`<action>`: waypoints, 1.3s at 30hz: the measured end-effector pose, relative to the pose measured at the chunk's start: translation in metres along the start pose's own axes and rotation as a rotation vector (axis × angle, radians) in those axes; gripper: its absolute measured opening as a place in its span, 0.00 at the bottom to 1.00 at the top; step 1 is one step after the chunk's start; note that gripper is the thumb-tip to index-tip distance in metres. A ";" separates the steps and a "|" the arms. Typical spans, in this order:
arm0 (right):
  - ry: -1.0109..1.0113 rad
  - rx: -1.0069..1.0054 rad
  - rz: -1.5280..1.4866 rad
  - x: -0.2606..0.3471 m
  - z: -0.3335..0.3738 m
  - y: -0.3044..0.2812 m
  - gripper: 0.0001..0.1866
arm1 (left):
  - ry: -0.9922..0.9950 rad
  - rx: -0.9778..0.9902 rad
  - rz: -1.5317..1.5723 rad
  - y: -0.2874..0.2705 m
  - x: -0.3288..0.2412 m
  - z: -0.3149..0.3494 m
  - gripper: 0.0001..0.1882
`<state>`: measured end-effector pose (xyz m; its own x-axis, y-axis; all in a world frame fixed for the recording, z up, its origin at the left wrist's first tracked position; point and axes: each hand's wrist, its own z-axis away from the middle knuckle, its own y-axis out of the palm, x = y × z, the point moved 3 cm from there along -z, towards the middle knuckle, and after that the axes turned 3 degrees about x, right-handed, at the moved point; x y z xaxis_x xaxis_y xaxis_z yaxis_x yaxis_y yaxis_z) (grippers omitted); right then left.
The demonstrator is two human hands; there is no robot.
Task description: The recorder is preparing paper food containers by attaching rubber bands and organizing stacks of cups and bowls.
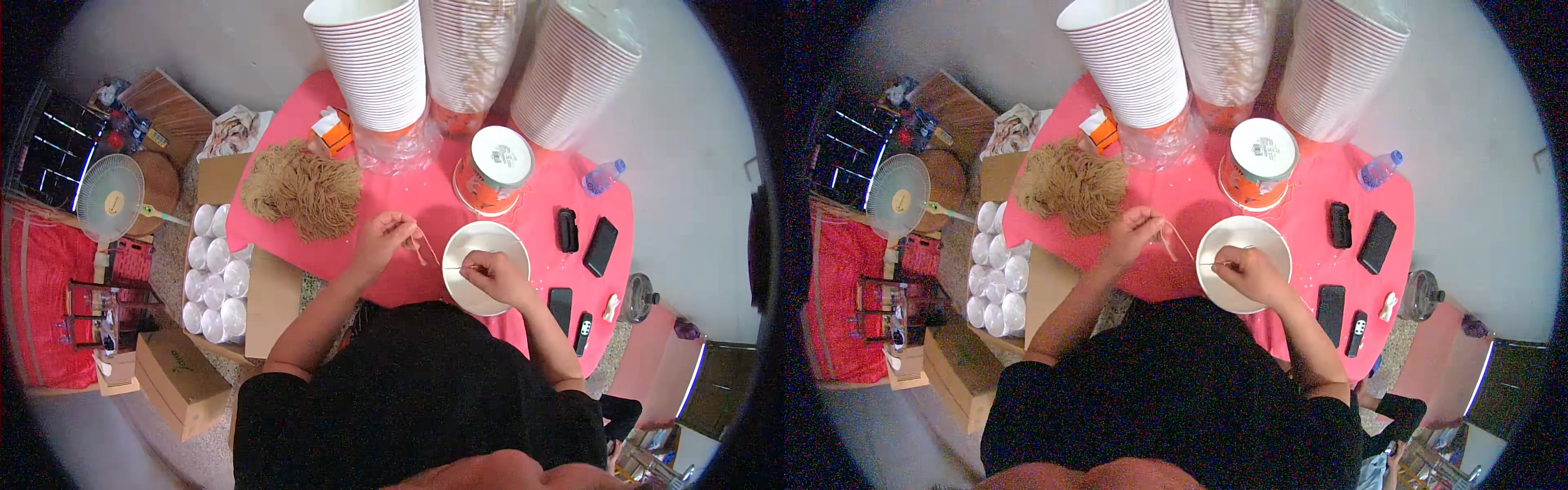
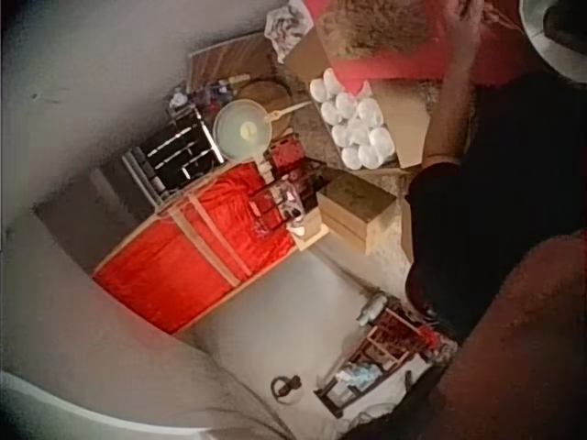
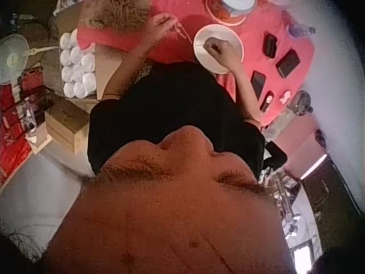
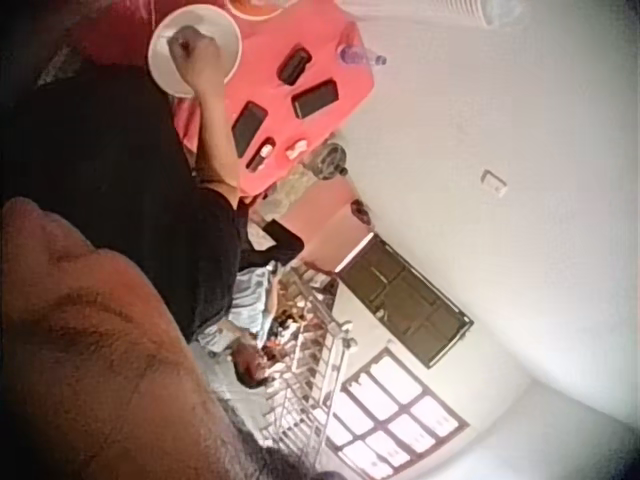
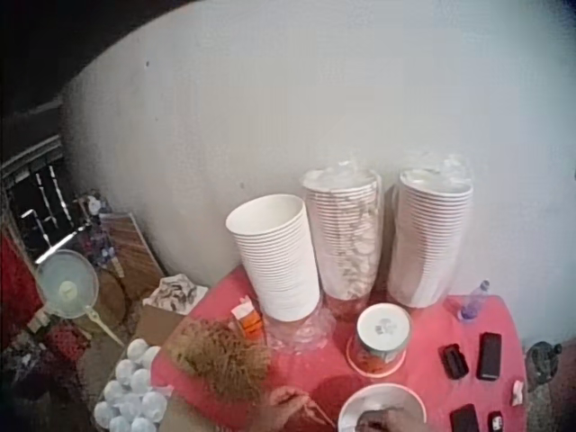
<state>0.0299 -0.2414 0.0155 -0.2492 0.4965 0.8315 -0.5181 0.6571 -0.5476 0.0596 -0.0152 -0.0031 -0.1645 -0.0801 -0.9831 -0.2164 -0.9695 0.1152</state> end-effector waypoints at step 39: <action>-0.026 -0.281 -0.790 0.002 -0.079 0.027 0.09 | 0.041 0.084 0.018 -0.003 -0.001 0.023 0.07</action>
<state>0.0794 -0.1776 -0.0048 0.0809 -0.1800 0.9803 -0.3254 0.9249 0.1966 0.0385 -0.0071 0.0007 -0.1296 -0.1085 -0.9856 -0.2937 -0.9452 0.1427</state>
